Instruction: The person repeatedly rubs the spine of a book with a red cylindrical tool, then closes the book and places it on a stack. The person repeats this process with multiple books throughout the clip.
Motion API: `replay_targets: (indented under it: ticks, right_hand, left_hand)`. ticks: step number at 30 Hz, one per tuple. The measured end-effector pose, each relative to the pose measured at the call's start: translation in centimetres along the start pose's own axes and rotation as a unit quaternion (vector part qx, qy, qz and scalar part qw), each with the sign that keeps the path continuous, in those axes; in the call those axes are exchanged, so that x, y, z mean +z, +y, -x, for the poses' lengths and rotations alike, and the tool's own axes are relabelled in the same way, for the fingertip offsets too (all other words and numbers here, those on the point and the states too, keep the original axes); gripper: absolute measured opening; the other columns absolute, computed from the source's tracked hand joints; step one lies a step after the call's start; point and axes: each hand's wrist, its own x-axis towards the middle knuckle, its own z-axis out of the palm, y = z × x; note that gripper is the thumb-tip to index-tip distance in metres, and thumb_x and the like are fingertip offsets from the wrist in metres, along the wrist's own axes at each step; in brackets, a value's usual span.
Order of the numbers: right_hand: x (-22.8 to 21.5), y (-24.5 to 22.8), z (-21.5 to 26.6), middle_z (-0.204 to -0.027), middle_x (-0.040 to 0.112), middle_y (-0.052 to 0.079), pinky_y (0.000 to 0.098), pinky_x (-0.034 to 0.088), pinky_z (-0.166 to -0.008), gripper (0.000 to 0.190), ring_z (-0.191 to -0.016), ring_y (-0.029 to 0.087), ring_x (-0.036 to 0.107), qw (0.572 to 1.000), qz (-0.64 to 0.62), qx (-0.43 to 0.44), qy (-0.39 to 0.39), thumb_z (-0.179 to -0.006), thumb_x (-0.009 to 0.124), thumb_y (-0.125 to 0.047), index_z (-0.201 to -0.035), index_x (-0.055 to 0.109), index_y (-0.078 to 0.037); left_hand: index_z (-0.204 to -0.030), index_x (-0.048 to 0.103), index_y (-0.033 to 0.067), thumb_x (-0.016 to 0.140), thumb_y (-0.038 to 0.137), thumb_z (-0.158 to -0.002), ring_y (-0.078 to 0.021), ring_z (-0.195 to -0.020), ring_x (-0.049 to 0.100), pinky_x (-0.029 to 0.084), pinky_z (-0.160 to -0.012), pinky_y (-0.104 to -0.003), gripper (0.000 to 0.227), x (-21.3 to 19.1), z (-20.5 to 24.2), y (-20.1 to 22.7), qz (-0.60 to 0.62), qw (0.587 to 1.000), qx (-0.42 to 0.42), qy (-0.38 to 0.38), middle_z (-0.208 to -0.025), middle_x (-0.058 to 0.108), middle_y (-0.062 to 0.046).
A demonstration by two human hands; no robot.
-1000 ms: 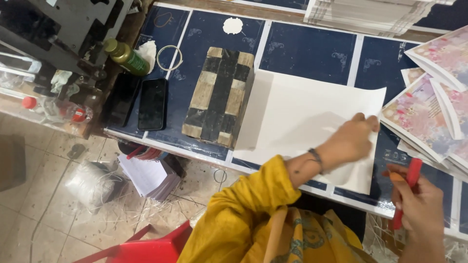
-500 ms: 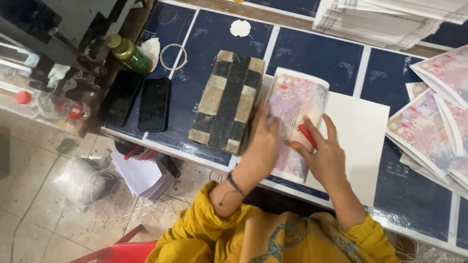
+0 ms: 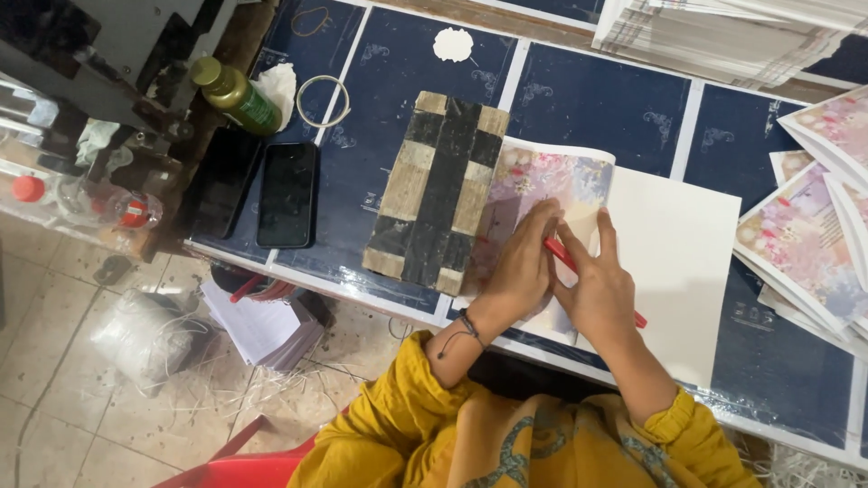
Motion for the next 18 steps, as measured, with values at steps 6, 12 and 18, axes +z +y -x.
replay_targets:
  ticks: [6, 12, 18]
  right_hand:
    - [1.6, 4.6, -0.8, -0.167, 0.017, 0.021, 0.0677, 0.055, -0.097, 0.072, -0.117, 0.058, 0.062, 0.996, -0.046, -0.038, -0.069, -0.088, 0.071, -0.017, -0.156, 0.049, -0.019]
    - [-4.6, 8.6, 3.0, -0.12, 0.039, 0.019, 0.0589, 0.062, -0.073, 0.066, -0.089, 0.053, 0.07, 0.994, -0.02, -0.058, 0.09, -0.108, 0.054, -0.016, -0.169, 0.03, -0.005]
    - [2.2, 10.1, 7.8, -0.105, 0.049, 0.001, 0.0307, 0.059, -0.07, 0.05, -0.077, 0.025, 0.072, 0.972, 0.012, -0.164, 0.167, -0.103, 0.059, -0.013, -0.153, 0.061, -0.018]
  left_hand:
    - [-0.151, 0.043, 0.0011, 0.044, 0.023, -0.108, -0.043, -0.145, 0.046, 0.029, -0.125, -0.055, 0.049, 0.4, 0.7, -0.2, -0.144, 0.988, 0.001, -0.063, -0.149, 0.052, -0.028]
    - [-0.166, 0.029, 0.029, 0.034, 0.051, -0.109, -0.0428, -0.157, 0.027, 0.016, -0.129, -0.057, 0.061, 0.7, 0.1, 1.3, -0.316, 0.934, -0.026, -0.167, -0.167, 0.03, -0.021]
    - [-0.167, 0.029, 0.0263, 0.031, 0.043, -0.111, -0.0426, -0.16, 0.018, 0.009, -0.128, -0.056, 0.058, 0.9, 0.1, 1.5, -0.348, 0.921, -0.013, -0.174, -0.174, 0.019, -0.018]
